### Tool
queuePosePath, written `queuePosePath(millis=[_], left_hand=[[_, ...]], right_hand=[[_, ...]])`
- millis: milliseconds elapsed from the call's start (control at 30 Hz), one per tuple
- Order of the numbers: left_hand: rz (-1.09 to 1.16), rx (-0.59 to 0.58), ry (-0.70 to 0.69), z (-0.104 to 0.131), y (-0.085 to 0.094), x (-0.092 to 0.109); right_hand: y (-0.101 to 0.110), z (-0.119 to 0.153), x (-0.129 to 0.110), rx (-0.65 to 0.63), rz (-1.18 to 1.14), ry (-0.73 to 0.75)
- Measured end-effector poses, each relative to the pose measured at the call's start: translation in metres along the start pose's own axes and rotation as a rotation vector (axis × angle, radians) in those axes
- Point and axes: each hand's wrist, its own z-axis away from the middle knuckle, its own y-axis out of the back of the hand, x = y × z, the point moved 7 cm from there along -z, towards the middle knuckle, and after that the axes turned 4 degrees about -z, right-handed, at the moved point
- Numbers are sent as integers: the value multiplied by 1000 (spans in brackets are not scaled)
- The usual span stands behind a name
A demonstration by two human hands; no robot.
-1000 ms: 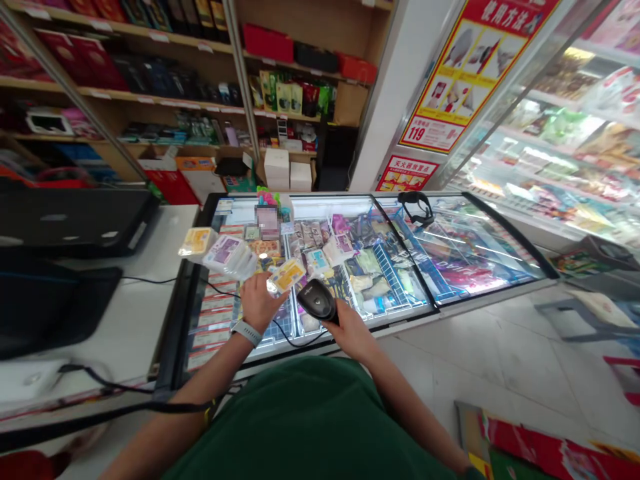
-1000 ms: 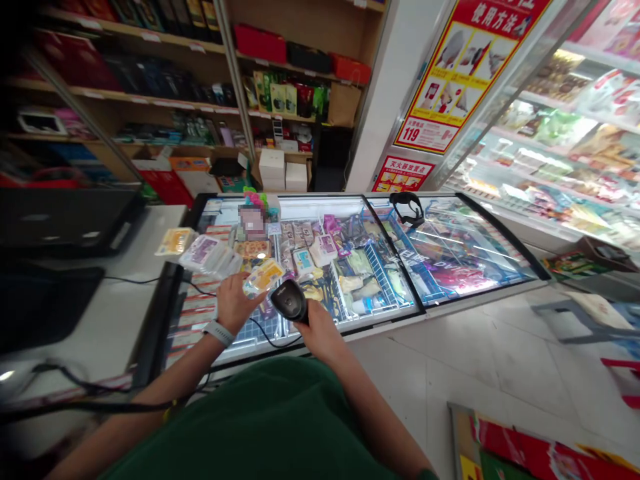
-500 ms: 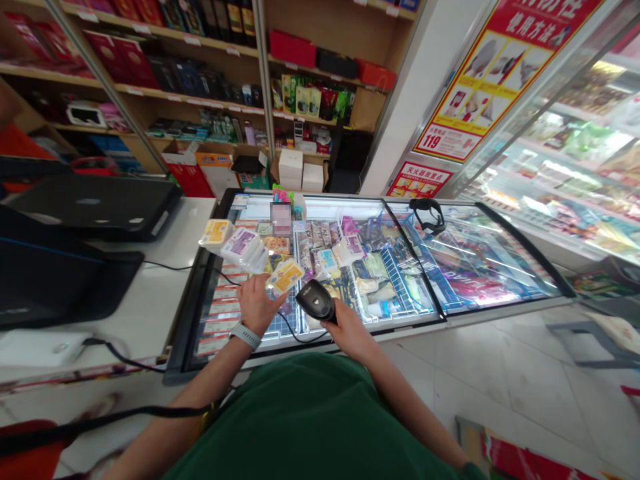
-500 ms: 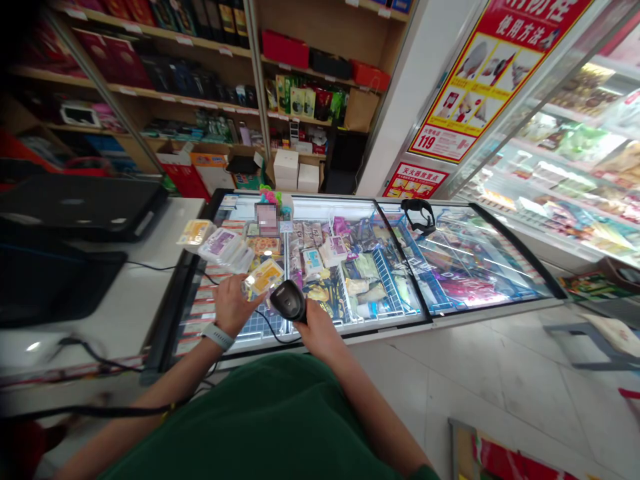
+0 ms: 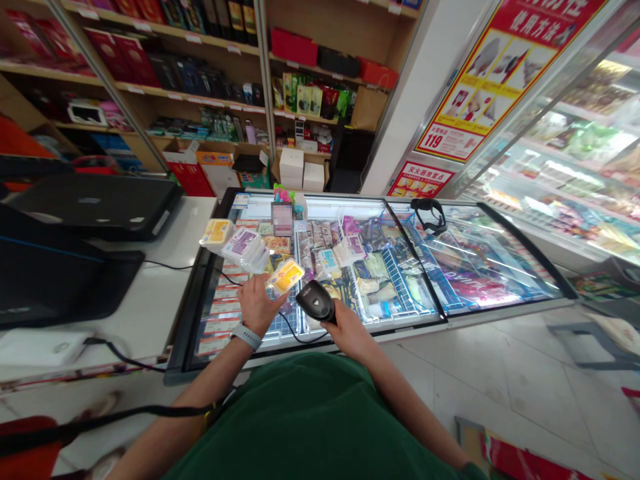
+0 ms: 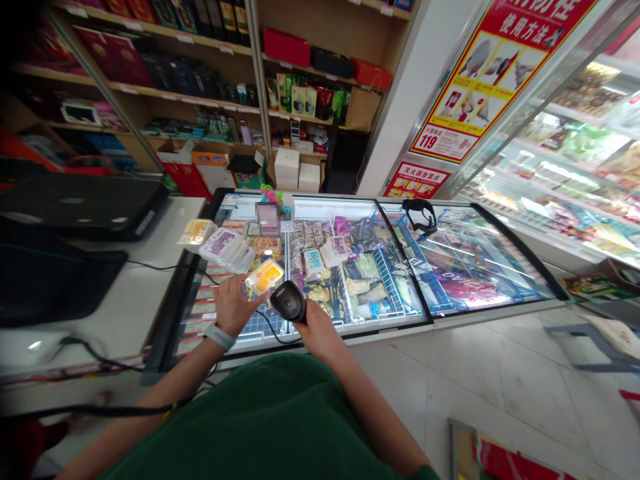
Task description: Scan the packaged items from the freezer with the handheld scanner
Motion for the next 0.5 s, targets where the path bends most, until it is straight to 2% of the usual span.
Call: queuePosePath(millis=[233,367,500], left_hand=[[24,-57,70,-2,-9,-6],[3,-89,173,-8,-27,-21],[-23,-142,250,-14,-53,-36]], right_hand=[[1,-4,2,-1,-27,1],[3,-5,5,0,-39,-8],[7,-1,11,19,-37,-16]])
